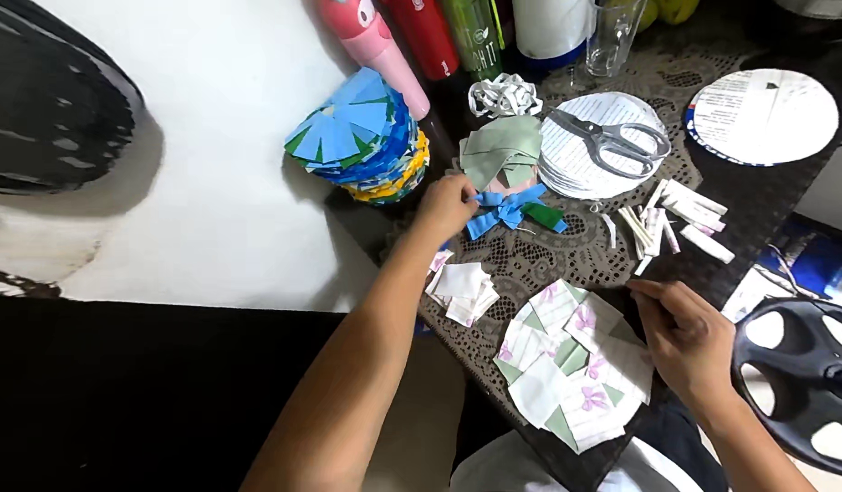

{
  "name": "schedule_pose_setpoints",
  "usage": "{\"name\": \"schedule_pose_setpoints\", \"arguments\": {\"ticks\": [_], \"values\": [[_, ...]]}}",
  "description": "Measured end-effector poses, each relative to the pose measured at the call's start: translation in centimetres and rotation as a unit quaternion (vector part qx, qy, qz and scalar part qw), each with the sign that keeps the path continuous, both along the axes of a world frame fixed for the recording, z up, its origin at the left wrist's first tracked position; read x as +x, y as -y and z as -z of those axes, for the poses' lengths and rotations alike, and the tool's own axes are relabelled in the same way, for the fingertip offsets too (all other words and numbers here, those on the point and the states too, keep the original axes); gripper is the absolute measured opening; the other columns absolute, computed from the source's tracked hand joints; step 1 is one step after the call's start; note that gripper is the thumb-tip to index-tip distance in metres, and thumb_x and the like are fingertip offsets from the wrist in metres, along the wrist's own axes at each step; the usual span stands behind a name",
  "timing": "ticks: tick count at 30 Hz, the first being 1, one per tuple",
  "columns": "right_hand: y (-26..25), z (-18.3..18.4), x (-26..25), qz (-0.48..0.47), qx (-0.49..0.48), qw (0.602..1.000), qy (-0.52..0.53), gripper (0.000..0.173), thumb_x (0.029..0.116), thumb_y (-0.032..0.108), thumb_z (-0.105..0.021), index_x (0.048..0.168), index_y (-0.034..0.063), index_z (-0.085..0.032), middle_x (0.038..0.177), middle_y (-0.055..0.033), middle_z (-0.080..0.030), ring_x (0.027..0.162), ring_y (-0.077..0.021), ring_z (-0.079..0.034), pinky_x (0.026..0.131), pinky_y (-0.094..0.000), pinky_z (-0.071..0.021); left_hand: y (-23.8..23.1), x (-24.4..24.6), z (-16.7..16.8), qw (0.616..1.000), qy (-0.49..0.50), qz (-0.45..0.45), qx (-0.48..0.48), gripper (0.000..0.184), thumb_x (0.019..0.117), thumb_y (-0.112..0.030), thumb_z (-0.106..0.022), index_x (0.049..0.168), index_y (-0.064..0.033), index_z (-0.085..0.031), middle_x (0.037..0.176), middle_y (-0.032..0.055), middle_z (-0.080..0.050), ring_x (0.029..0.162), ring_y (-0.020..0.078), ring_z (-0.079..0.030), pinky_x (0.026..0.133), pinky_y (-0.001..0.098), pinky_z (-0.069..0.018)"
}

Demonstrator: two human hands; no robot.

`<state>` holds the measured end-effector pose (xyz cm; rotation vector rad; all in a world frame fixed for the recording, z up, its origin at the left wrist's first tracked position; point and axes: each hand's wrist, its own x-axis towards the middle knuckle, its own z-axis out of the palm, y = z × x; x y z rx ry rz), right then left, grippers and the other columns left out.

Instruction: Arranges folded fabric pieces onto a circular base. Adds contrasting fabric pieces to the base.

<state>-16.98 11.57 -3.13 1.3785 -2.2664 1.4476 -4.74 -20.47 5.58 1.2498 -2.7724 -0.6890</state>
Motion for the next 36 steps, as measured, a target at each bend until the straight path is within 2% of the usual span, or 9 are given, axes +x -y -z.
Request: {"name": "schedule_pose_setpoints", "arguments": {"ticks": [2, 4, 8, 11, 13, 16, 23, 29, 36], "values": [[0.0, 0.1, 0.0, 0.003, -0.002, 1.0, 0.003, 0.025, 0.0983, 0.011, -0.054, 0.101, 0.0032, -0.078, 0.086, -0.0107, -0.073, 0.077, -0.0139, -0.066, 0.071, -0.0241, -0.0522, -0.3, 0.2, -0.9, 1.0, -0.018, -0.001, -0.009, 0.023, 0.0985, -0.007, -0.062, 0.118, 0.006, -0.062, 0.115, 0.0279, -0.064, 0.107, 0.0421, -0.064, 0.094, 0.0615, -0.0485], [0.0, 0.1, 0.1, 0.004, -0.003, 1.0, 0.009, 0.025, 0.0979, 0.011, -0.055, 0.101, 0.0036, -0.078, 0.086, -0.01, -0.073, 0.076, -0.0133, -0.066, 0.071, -0.0245, -0.0526, -1.0, 0.7, -2.2, 0.998, -0.063, 0.005, -0.007, 0.021, 0.0974, -0.005, -0.065, 0.115, 0.0057, -0.062, 0.106, 0.0246, -0.065, 0.095, 0.0355, -0.065, 0.087, 0.0563, -0.0512], [0.0, 0.2, 0.1, 0.004, -0.005, 1.0, 0.019, 0.024, 0.0977, 0.011, -0.056, 0.101, 0.0044, -0.078, 0.086, -0.0089, -0.072, 0.076, -0.0135, -0.066, 0.07, -0.0257, -0.0528, -3.6, 2.6, -4.4, 0.982, -0.167, 0.04, 0.078, 0.015, 0.0918, 0.0, -0.069, 0.105, -0.0024, -0.063, 0.093, 0.0061, -0.064, 0.079, 0.0096, -0.062, 0.074, 0.0282, -0.0541], [0.0, 0.3, 0.1, 0.003, -0.005, 1.0, 0.016, 0.024, 0.0978, 0.012, -0.056, 0.101, 0.0045, -0.078, 0.085, -0.0083, -0.072, 0.076, -0.0132, -0.066, 0.07, -0.0258, -0.0526, -5.6, 4.2, -5.4, 0.967, -0.139, 0.077, 0.199, 0.012, 0.0919, 0.004, -0.066, 0.101, -0.004, -0.064, 0.087, 0.004, -0.065, 0.072, 0.0087, -0.062, 0.066, 0.0245, -0.0538], [0.1, 0.0, 0.1, 0.008, 0.016, 1.0, 0.012, 0.024, 0.0977, 0.012, -0.055, 0.102, 0.0044, -0.078, 0.084, -0.0085, -0.071, 0.074, -0.0143, -0.065, 0.068, -0.0278, -0.0527, -6.0, 4.3, -4.0, 0.971, -0.089, 0.101, 0.197, 0.011, 0.0901, 0.003, -0.069, 0.098, -0.0036, -0.067, 0.084, 0.0054, -0.066, 0.069, 0.0105, -0.061, 0.061, 0.0263, -0.0516], [1.1, -2.1, 0.7, -0.011, 0.072, 0.997, 0.013, 0.025, 0.0975, 0.015, -0.056, 0.109, 0.0045, -0.076, 0.088, -0.0101, -0.07, 0.072, -0.0198, -0.065, 0.065, -0.0367, -0.0543, -6.8, 3.8, -1.5, 0.986, -0.045, 0.087, 0.134, 0.009, 0.0917, -0.001, -0.072, 0.1, 0.0001, -0.069, 0.091, 0.0131, -0.068, 0.077, 0.0208, -0.065, 0.072, 0.042, -0.0559], [7.9, -5.6, 3.7, -0.132, 0.058, 0.985, 0.097, 0.014, 0.0952, 0.008, -0.064, 0.101, 0.0023, -0.076, 0.091, -0.0111, -0.072, 0.08, -0.0226, -0.07, 0.071, -0.0411, -0.0589, -9.7, 3.7, 0.9, 0.965, -0.204, -0.008, 0.163, 0.023, 0.0905, 0.0, -0.072, 0.111, -0.0024, -0.063, 0.092, 0.0072, -0.067, 0.076, 0.012, -0.065, 0.071, 0.0307, -0.0559], [9.8, -5.6, 4.5, -0.138, 0.08, 0.969, 0.187, 0.012, 0.0958, 0.009, -0.069, 0.103, 0.0005, -0.074, 0.093, -0.0116, -0.073, 0.082, -0.0179, -0.072, 0.076, -0.0362, -0.06, -11.5, 4.3, 0.9, 0.946, -0.271, -0.044, 0.173, 0.017, 0.0888, 0.001, -0.074, 0.103, -0.0037, -0.066, 0.09, 0.0042, -0.068, 0.076, 0.0074, -0.066, 0.071, 0.025, -0.0567], [9.5, -5.3, 4.5, -0.117, 0.047, 0.974, 0.191, 0.01, 0.0951, 0.009, -0.07, 0.098, 0.0009, -0.075, 0.085, -0.0091, -0.073, 0.073, -0.0119, -0.069, 0.069, -0.0287, -0.0577, -12.8, 4.3, 0.4, 0.94, -0.288, -0.058, 0.176, 0.014, 0.0903, -0.001, -0.074, 0.103, -0.0045, -0.071, 0.093, 0.0022, -0.072, 0.08, 0.0049, -0.069, 0.074, 0.0227, -0.0582]]}}
